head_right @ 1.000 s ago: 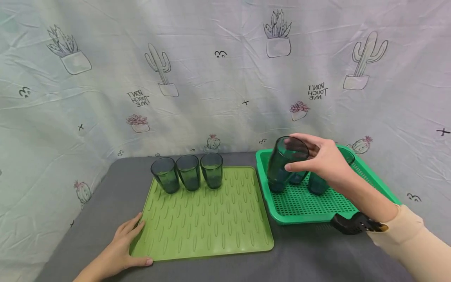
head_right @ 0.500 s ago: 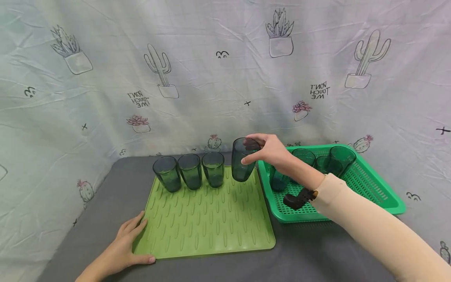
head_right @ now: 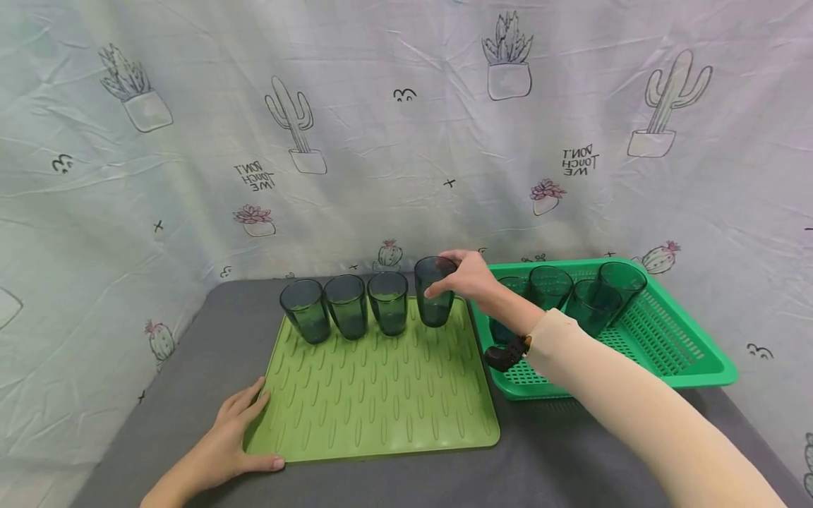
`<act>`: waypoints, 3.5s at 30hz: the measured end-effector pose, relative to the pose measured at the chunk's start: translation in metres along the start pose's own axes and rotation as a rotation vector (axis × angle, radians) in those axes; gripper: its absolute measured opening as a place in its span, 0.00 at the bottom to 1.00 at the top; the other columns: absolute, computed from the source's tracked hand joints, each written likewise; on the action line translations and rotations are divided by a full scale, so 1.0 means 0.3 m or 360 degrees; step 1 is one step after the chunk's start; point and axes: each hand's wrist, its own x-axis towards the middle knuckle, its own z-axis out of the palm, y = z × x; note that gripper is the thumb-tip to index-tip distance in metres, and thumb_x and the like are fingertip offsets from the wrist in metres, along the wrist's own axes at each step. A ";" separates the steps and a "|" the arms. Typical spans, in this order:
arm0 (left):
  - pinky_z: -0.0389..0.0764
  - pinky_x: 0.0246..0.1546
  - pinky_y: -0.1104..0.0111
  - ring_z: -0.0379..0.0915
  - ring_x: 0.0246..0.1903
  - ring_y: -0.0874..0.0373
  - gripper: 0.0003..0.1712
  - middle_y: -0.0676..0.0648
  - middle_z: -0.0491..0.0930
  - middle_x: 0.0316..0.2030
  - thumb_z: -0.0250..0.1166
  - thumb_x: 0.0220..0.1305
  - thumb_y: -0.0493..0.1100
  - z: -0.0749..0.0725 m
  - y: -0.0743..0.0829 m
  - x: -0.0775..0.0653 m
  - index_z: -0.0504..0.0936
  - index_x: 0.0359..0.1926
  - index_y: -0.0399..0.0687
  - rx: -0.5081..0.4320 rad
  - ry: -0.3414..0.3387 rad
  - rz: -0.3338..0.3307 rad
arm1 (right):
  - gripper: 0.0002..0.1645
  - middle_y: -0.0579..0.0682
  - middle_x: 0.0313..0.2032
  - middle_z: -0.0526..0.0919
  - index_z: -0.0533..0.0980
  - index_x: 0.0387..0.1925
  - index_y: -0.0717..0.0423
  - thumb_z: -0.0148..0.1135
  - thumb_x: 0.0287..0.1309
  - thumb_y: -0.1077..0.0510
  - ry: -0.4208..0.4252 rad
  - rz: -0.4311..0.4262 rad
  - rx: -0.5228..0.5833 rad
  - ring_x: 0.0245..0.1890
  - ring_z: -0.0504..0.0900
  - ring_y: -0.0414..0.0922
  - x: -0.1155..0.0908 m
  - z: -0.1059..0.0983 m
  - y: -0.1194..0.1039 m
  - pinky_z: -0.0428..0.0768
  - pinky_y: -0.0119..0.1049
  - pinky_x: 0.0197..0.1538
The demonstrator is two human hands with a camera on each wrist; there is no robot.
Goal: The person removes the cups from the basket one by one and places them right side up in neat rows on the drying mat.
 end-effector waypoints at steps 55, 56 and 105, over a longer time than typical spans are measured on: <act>0.60 0.54 0.33 0.40 0.67 0.30 0.70 0.31 0.47 0.73 0.73 0.39 0.75 0.015 -0.012 0.018 0.62 0.69 0.26 0.0028 -0.0002 -0.0002 | 0.54 0.53 0.63 0.73 0.66 0.70 0.55 0.77 0.37 0.72 0.0026 0.0035 0.0213 0.66 0.64 0.54 0.065 0.095 0.114 0.62 0.53 0.66; 0.60 0.54 0.33 0.41 0.67 0.30 0.70 0.31 0.47 0.73 0.73 0.39 0.74 0.015 -0.012 0.017 0.62 0.69 0.25 0.0030 0.0002 0.0001 | 0.54 0.53 0.63 0.72 0.66 0.70 0.56 0.77 0.37 0.72 0.0025 0.0033 0.0214 0.66 0.64 0.54 0.065 0.095 0.114 0.63 0.53 0.65; 0.62 0.51 0.33 0.40 0.66 0.28 0.69 0.29 0.45 0.73 0.75 0.42 0.70 0.005 -0.014 0.022 0.61 0.69 0.23 0.0005 -0.0039 0.0007 | 0.50 0.56 0.71 0.58 0.55 0.75 0.54 0.70 0.59 0.45 0.0155 0.0022 0.0460 0.71 0.56 0.53 -0.032 0.054 -0.021 0.57 0.51 0.68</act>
